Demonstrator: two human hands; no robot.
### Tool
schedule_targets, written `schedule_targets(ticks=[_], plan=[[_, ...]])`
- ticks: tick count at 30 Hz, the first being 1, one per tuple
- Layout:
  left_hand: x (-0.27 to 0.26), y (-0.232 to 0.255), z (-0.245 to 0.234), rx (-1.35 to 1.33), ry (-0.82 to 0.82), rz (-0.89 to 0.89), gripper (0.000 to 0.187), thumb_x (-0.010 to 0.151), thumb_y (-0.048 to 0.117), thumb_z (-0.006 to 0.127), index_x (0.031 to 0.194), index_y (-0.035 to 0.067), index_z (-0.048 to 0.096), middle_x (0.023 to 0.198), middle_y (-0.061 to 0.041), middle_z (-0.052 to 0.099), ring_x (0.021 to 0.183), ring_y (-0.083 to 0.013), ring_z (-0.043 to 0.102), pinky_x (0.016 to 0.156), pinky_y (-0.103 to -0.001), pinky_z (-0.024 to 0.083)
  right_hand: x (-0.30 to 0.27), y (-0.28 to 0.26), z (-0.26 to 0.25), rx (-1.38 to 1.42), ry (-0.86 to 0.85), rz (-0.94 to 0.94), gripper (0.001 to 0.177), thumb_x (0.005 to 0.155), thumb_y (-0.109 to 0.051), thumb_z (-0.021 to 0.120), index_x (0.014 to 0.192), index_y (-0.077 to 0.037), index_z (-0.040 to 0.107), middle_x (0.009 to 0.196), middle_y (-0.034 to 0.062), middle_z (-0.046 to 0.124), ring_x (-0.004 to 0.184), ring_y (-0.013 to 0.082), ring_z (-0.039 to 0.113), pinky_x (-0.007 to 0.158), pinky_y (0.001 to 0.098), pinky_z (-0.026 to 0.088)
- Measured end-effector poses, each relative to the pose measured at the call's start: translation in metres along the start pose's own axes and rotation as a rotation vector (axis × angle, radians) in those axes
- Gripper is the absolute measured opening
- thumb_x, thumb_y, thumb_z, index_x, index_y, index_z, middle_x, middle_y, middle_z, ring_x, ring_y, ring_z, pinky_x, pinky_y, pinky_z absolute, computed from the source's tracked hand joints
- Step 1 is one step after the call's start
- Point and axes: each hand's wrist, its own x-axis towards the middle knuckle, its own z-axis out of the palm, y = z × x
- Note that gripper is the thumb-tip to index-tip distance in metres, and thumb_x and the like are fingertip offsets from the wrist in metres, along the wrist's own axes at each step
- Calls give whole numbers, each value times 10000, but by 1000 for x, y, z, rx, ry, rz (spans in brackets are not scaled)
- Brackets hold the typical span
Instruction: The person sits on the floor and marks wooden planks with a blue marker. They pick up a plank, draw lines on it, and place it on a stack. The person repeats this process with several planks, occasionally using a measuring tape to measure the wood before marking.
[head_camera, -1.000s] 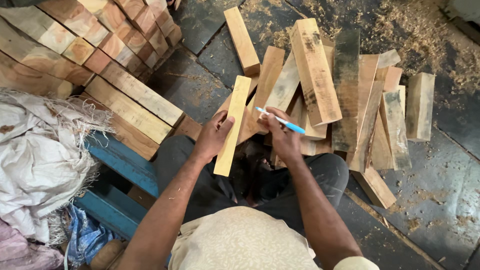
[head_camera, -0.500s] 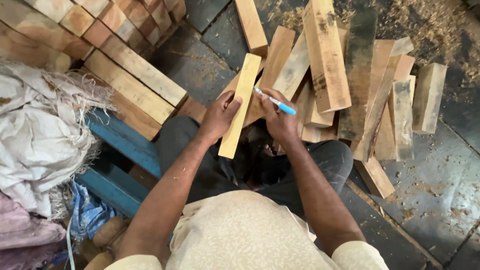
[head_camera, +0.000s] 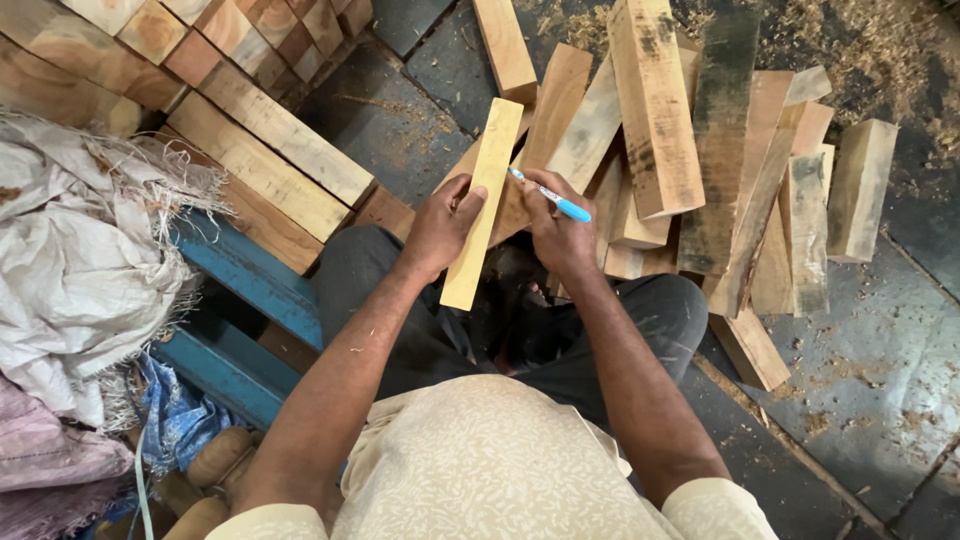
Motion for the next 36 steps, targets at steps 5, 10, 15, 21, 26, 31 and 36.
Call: schedule_targets(ticks=[5, 10, 15, 21, 26, 31, 36], plan=[[2, 0, -2, 53, 1, 20, 368, 1032, 321, 551, 1236, 27, 640, 1025, -111, 749, 908, -162, 704, 808, -323, 548, -15, -15, -5, -215, -103, 187, 212, 1014, -206, 607, 1164, -90, 702, 900, 125, 765, 773, 178, 738, 671, 345, 559], [6, -9, -2, 78, 28, 84, 393, 1019, 332, 558, 1220, 7, 651, 1061, -141, 753, 943, -207, 722, 845, -344, 550, -94, -15, -12, -114, -454, 13, 129, 954, -172, 670, 1024, -75, 719, 882, 100, 747, 773, 196, 706, 688, 355, 565], [4, -13, -3, 103, 55, -27, 450, 989, 379, 547, 1242, 18, 639, 1045, -141, 744, 925, -218, 719, 813, -346, 542, -106, 2, -20, 100, -332, 162, 212, 972, -168, 642, 1148, -74, 713, 946, 86, 749, 855, 185, 691, 778, 316, 562], [-10, -21, -41, -117, 235, -237, 473, 1024, 380, 501, 1217, -7, 691, 922, -118, 701, 790, -195, 635, 711, -351, 521, 3, 41, -51, -323, -372, -166, 984, 689, -223, 914, 1525, -127, 405, 1503, 217, 506, 1376, 399, 462, 1094, 479, 413], [-47, -37, -62, -274, 322, -156, 432, 1019, 362, 549, 1261, 27, 675, 944, -20, 678, 801, -86, 575, 712, -273, 496, 79, 92, -15, -241, -841, -245, 1249, 614, -200, 954, 1611, -125, 205, 1617, 240, 293, 1478, 382, 322, 1169, 438, 328], [-62, -61, -63, -377, 377, -171, 402, 1025, 355, 567, 1226, 27, 681, 952, -5, 679, 814, -71, 588, 718, -270, 506, 34, 100, 3, 3, -598, -92, 1172, 565, -266, 971, 1512, -35, 320, 1422, 183, 527, 1376, 320, 484, 1166, 413, 384], [-40, -72, -34, -436, 344, -153, 406, 1036, 361, 566, 1195, 8, 686, 888, -16, 672, 754, -83, 573, 661, -274, 487, -51, 78, 55, -31, -7, 227, 1229, 573, -426, 938, 1465, 62, 248, 1370, 268, 511, 1303, 373, 518, 1100, 441, 436]])
